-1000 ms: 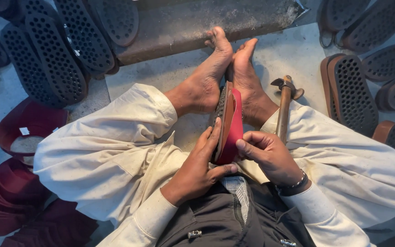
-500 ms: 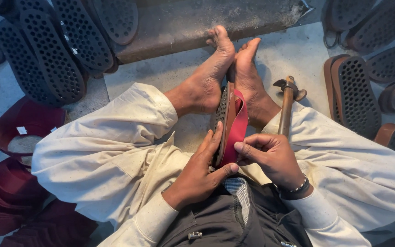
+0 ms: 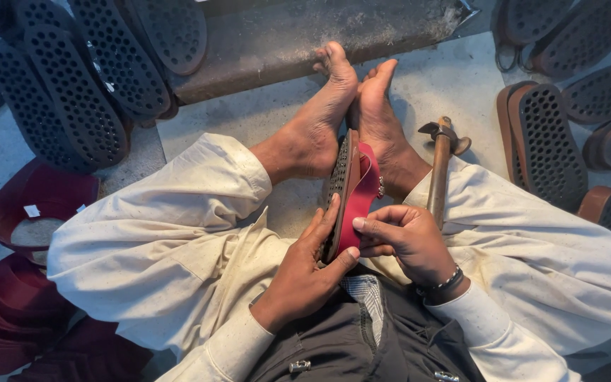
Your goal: Assembling the upper part of a shoe to the sole using a hammer and manual manipulation while sitting on the floor.
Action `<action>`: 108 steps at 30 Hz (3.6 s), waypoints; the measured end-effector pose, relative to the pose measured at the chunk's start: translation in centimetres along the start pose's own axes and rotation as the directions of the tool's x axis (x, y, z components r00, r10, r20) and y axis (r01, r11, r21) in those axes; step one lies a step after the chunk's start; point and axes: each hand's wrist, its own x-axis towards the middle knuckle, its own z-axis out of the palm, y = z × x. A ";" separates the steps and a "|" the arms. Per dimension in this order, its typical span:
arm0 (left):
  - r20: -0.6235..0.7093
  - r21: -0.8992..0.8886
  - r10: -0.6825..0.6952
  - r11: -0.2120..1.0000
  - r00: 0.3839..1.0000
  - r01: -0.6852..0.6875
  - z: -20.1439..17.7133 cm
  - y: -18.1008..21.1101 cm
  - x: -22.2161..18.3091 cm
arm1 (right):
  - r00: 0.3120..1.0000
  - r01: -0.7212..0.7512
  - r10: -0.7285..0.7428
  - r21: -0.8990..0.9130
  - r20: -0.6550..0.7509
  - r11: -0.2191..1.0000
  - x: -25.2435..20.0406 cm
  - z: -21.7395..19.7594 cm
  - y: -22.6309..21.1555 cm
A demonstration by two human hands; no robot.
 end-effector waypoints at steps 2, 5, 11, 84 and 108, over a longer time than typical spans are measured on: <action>-0.021 0.005 -0.003 1.000 1.000 0.003 0.0 -0.3 0.2 | 1.000 -0.019 0.019 -0.008 -0.002 1.000 0.3 0.0 0.1; -0.093 -0.021 0.006 1.000 0.996 -0.008 0.2 -0.6 0.4 | 0.998 -0.055 0.055 -0.016 -0.002 0.998 0.8 0.0 0.5; -0.140 -0.077 -0.032 0.997 0.990 0.022 -0.2 -0.8 2.5 | 0.998 -0.056 0.054 -0.052 -0.034 0.997 0.5 1.6 0.3; 0.110 0.128 0.297 0.942 0.949 -0.310 -2.0 -1.2 9.3 | 0.588 0.783 -0.665 -0.116 0.460 0.612 10.5 -1.6 -4.8; 0.031 0.071 0.489 0.869 0.872 -0.490 -2.2 3.0 7.9 | 0.658 0.743 -0.713 -0.056 0.241 0.667 5.7 -1.2 -4.4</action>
